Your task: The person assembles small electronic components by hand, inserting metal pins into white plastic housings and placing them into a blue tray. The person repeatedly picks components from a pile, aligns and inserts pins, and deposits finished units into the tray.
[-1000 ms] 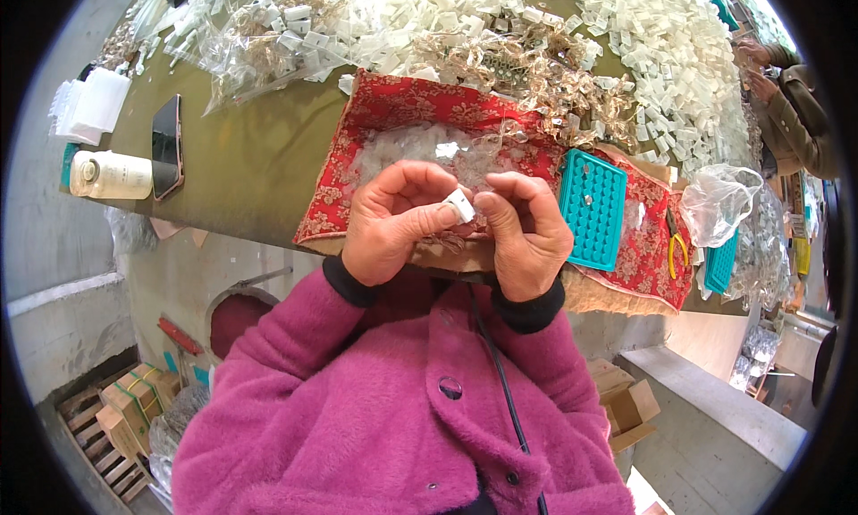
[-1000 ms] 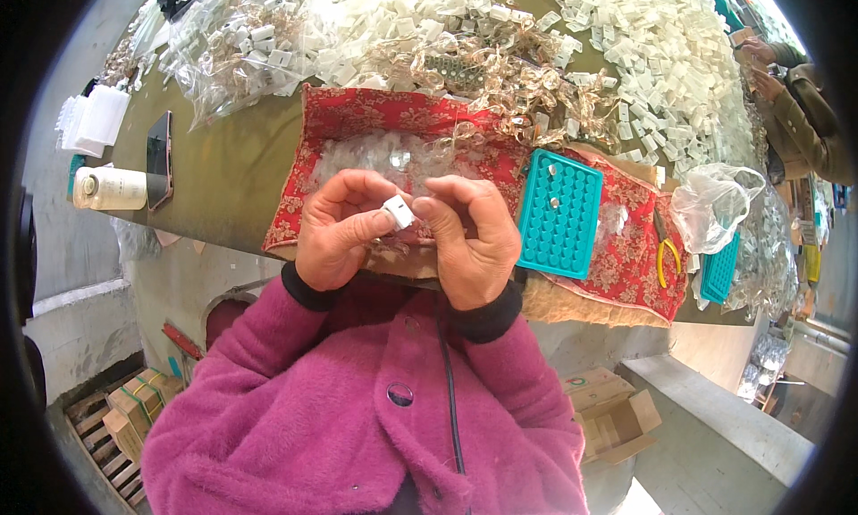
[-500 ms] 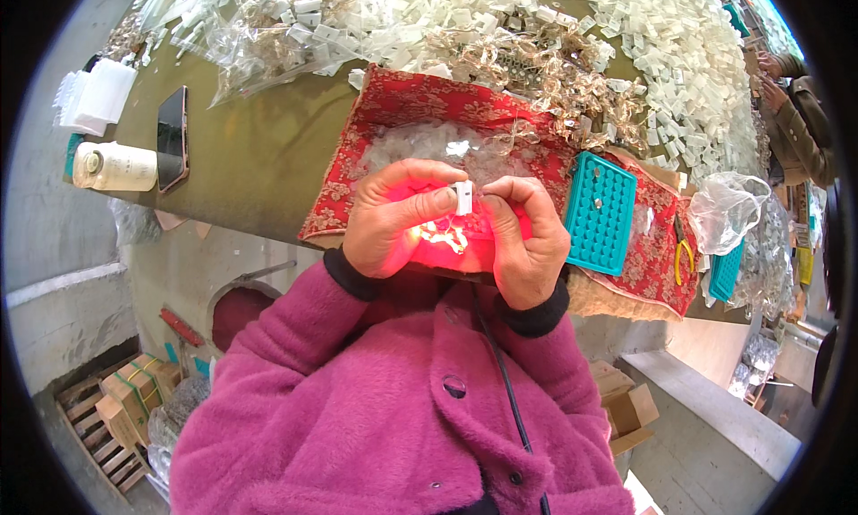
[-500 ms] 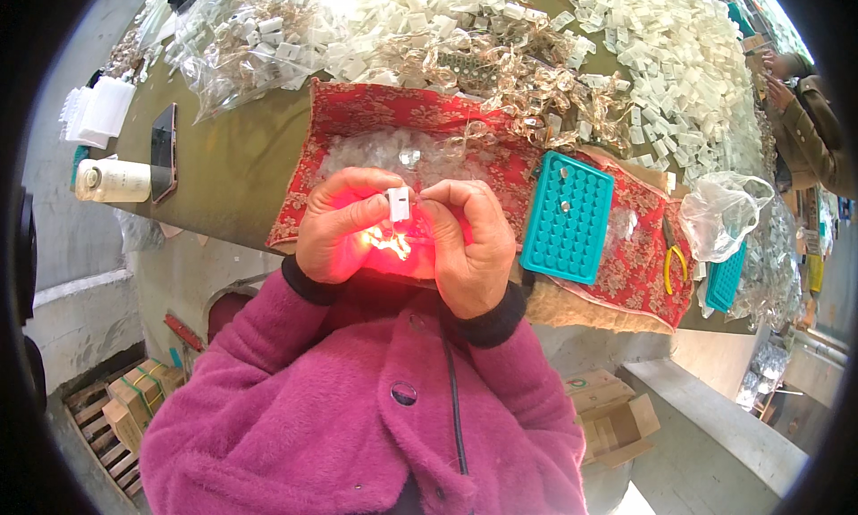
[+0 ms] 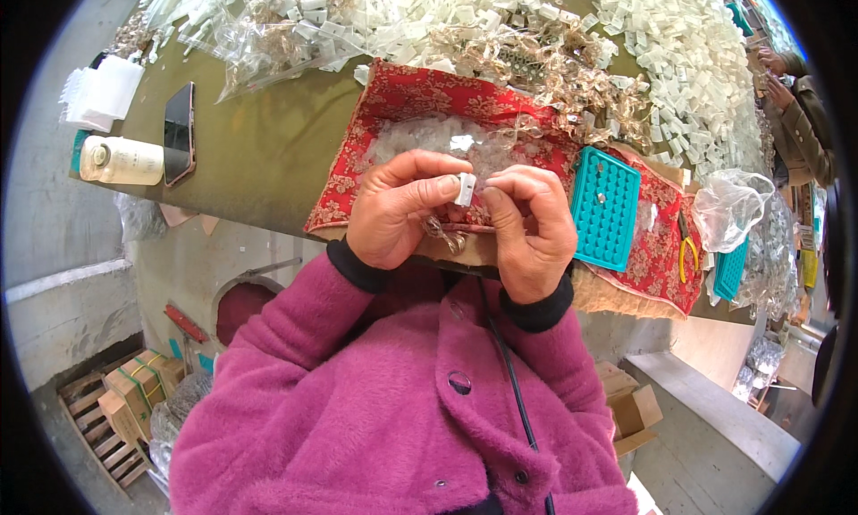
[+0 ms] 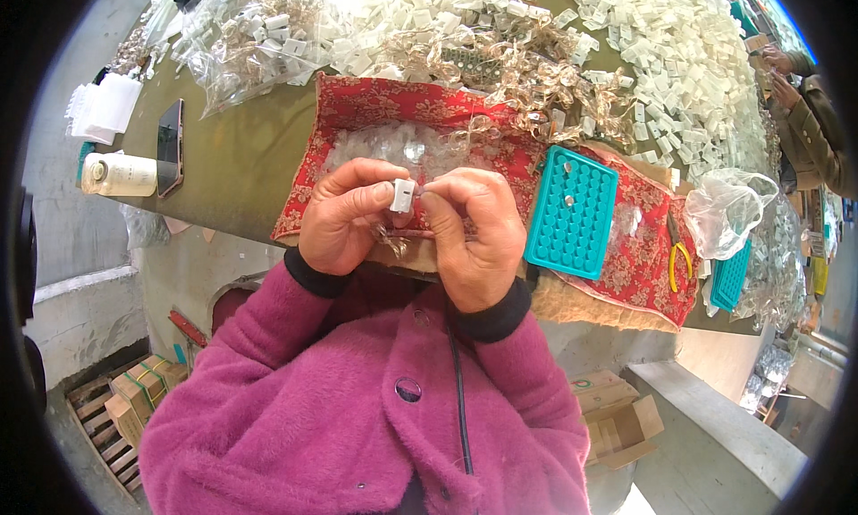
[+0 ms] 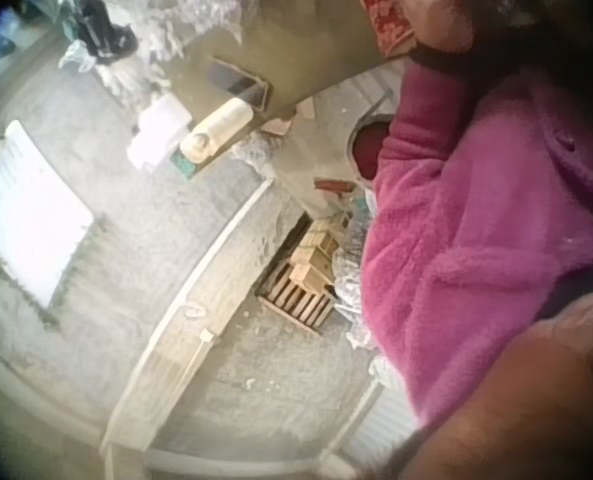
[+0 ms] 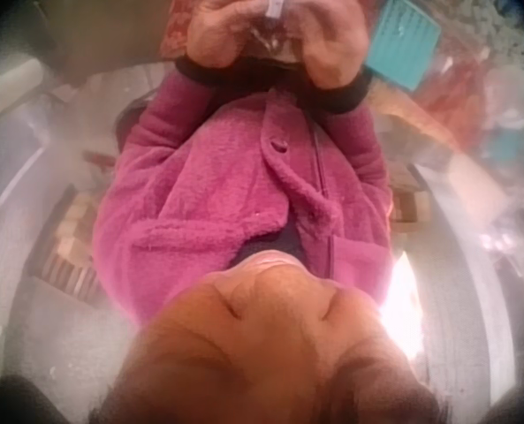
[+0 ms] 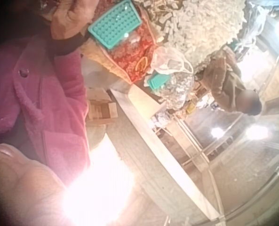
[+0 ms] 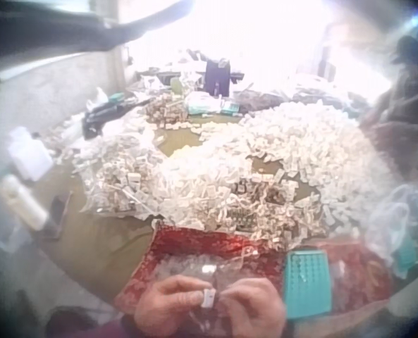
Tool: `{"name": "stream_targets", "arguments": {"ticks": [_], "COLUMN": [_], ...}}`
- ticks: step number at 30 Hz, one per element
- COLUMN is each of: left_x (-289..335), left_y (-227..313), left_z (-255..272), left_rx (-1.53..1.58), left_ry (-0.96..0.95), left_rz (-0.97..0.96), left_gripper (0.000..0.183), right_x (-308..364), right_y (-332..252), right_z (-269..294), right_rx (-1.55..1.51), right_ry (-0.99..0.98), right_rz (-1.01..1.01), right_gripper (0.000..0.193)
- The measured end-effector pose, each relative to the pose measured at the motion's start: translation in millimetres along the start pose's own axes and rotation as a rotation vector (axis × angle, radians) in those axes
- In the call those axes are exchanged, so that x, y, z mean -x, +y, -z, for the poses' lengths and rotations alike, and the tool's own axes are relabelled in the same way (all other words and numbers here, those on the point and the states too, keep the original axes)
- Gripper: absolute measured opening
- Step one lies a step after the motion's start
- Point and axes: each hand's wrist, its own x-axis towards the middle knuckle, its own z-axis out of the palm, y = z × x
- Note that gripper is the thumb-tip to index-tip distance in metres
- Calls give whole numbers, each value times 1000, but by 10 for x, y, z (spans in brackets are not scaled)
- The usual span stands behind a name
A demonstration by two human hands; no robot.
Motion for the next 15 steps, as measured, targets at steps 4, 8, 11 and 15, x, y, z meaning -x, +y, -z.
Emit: {"name": "stream_targets", "arguments": {"ticks": [4,8,11,15], "left_x": [0,2,3,10], "left_y": [-13,-34,-37,-27], "left_z": [6,15,20,14], "left_rx": [-5,-9,-11,-11], "left_ry": [9,12,4,-15], "left_rz": [10,-8,-14,-34], "left_gripper": [22,22,22,21], "right_x": [81,10,-49,64], "right_y": [-18,13,-10,-120], "right_z": [-26,6,19,-23], "right_rx": [-259,-41,158,-368], "right_ry": [63,-1,-30,33], "right_rz": [-307,-115,148,-373], "right_gripper": [14,16,14,12]}}
